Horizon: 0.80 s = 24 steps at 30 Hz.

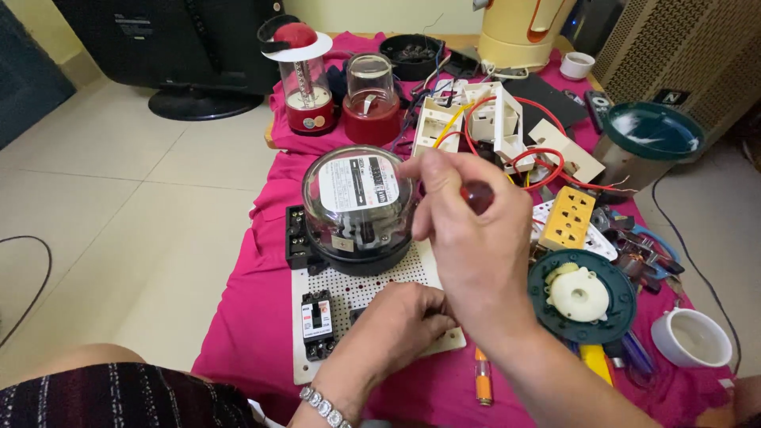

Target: Repairing or assembling an electrical testing board by fastening components with a screwdriver and positioning an electric meter

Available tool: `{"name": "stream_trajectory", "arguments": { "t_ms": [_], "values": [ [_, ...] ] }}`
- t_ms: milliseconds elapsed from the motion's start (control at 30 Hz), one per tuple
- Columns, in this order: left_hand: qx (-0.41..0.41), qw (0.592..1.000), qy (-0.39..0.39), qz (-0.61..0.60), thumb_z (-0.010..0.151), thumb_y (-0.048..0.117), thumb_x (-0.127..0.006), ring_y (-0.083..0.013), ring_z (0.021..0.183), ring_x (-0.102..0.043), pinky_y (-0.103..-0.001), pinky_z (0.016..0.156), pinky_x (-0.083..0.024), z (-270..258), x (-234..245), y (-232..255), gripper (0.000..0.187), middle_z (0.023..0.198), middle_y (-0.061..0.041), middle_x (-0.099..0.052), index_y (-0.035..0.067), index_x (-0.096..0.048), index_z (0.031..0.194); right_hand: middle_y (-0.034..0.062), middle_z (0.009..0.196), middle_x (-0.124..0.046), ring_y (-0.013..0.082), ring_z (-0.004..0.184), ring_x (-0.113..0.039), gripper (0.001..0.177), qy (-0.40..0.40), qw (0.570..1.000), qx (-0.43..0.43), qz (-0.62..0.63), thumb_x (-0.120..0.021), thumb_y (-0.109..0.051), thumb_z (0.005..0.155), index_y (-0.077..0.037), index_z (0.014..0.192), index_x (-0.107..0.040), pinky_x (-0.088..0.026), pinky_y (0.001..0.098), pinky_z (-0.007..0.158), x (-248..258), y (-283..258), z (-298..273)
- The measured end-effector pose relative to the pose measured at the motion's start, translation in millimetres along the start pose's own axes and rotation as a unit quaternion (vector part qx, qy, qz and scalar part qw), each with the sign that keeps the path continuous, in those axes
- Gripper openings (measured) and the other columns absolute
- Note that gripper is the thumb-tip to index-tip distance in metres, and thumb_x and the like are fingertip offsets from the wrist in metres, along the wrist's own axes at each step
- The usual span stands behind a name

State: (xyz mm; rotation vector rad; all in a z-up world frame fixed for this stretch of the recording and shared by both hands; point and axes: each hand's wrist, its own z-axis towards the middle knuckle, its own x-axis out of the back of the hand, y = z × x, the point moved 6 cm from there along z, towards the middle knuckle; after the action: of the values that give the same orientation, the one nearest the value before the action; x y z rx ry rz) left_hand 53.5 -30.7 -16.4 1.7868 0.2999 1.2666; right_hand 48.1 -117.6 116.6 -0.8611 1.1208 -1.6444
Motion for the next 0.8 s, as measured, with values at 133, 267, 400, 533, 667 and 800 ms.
{"name": "stream_trajectory", "arguments": {
  "t_ms": [133, 267, 400, 533, 667, 800],
  "values": [
    [-0.002, 1.0, -0.006, 0.02, 0.082, 0.014, -0.07, -0.0228, 0.063, -0.068, -0.033, 0.066, -0.057, 0, 1, 2, 0.014, 0.076, -0.003, -0.077, 0.017, -0.08, 0.091, 0.0022, 0.056, -0.06, 0.0057, 0.043, -0.042, 0.025, -0.165, 0.984, -0.019, 0.061, -0.062, -0.021, 0.096, -0.004, 0.099, -0.079, -0.028, 0.0206, 0.037, -8, 8, 11],
    [0.006, 0.999, -0.017, -0.029, 0.083, 0.008, -0.068, -0.0129, 0.073, -0.071, -0.026, 0.072, -0.058, -4, -2, 3, 0.02, 0.083, 0.004, -0.078, 0.019, -0.082, 0.092, 0.0045, 0.063, -0.064, 0.0075, 0.049, -0.05, 0.037, -0.367, 0.922, -0.031, 0.124, -0.06, -0.021, 0.091, 0.001, 0.118, -0.073, -0.038, 0.0198, 0.043, -16, 5, 9],
    [0.005, 0.998, -0.012, -0.064, 0.083, 0.006, -0.071, -0.0081, 0.07, -0.071, -0.022, 0.072, -0.058, -1, -2, 2, 0.018, 0.083, 0.007, -0.081, 0.018, -0.083, 0.091, -0.0014, 0.049, -0.055, 0.0076, 0.038, -0.046, 0.031, -0.257, 0.96, 0.027, 0.112, -0.057, -0.025, 0.101, -0.001, 0.105, -0.077, -0.034, 0.0215, 0.036, -19, 15, 13],
    [-0.067, 0.998, 0.013, 0.011, 0.081, 0.013, -0.07, -0.0231, 0.064, -0.067, -0.034, 0.066, -0.055, 2, -5, -3, 0.008, 0.079, -0.003, -0.077, 0.011, -0.075, 0.087, 0.0004, 0.059, -0.056, 0.0068, 0.049, -0.048, 0.026, 0.012, 0.999, -0.006, 0.049, -0.057, -0.018, 0.1, -0.001, 0.102, -0.077, -0.036, 0.0217, 0.043, 1, 6, -1],
    [0.008, 1.0, -0.016, -0.025, 0.081, 0.008, -0.068, -0.0163, 0.065, -0.066, -0.028, 0.066, -0.055, 0, -2, 5, 0.015, 0.079, 0.001, -0.076, 0.016, -0.079, 0.088, 0.0025, 0.067, -0.061, 0.0088, 0.057, -0.054, 0.023, -0.194, 0.978, -0.004, 0.077, -0.064, -0.017, 0.091, -0.002, 0.104, -0.075, -0.039, 0.0238, 0.048, -7, 8, 13],
    [-0.012, 0.999, -0.019, -0.025, 0.082, 0.009, -0.07, -0.0139, 0.075, -0.072, -0.026, 0.075, -0.058, -2, -3, 7, 0.017, 0.085, 0.005, -0.078, 0.02, -0.08, 0.088, 0.0103, 0.068, -0.067, 0.0133, 0.059, -0.061, 0.039, -0.405, 0.896, -0.074, 0.166, -0.062, -0.013, 0.086, 0.003, 0.12, -0.07, -0.043, 0.0218, 0.05, -13, 4, 14]
  ]
}}
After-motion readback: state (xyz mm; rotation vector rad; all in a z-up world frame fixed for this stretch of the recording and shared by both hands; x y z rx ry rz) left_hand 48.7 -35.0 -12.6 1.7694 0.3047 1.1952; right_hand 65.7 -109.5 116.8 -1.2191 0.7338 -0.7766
